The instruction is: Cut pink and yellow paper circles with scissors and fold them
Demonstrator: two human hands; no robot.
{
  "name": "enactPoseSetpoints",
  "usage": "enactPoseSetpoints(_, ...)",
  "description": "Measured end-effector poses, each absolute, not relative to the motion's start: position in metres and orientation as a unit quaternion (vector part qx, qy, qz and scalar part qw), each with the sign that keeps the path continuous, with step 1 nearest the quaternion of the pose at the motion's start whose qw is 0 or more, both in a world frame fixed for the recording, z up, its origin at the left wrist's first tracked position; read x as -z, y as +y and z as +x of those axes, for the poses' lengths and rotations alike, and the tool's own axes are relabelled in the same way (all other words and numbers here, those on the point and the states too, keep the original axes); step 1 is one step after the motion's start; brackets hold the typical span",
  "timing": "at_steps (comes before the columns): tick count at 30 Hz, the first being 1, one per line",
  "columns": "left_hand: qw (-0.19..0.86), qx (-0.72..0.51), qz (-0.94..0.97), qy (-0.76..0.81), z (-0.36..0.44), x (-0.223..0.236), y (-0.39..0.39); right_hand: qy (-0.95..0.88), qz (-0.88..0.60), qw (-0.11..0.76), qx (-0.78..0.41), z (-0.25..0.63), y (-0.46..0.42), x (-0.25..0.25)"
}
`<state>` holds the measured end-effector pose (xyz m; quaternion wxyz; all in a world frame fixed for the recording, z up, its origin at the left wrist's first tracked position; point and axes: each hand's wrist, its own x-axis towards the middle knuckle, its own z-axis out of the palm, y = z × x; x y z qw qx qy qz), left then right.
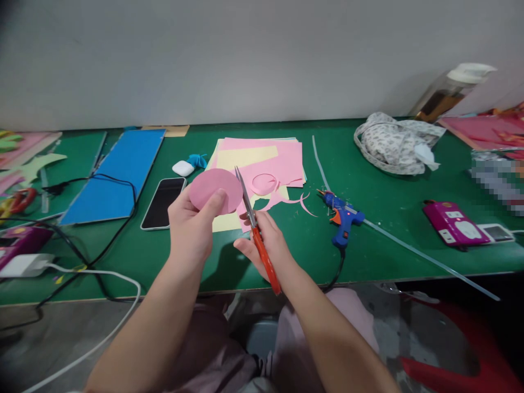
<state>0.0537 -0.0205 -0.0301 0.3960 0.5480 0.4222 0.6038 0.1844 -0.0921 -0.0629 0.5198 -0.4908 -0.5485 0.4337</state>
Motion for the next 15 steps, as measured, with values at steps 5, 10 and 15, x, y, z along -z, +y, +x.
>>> enactPoseSetpoints(5,0.392,-0.618,0.545,0.409,0.0531,0.0324,-0.0179,-0.548,-0.494,0.517,-0.433,0.1833,-0.0922,0.0624)
enactPoseSetpoints(10,0.386,-0.620,0.545,0.412,0.0529,0.0330,-0.0162,-0.547,-0.496,0.519,-0.430,0.1829,-0.0916,0.0629)
enactPoseSetpoints(15,0.389,-0.624,0.541,0.408,0.0518,0.0322,-0.0158,-0.553,-0.497,0.523,-0.416,0.1820,-0.0915,0.0635)
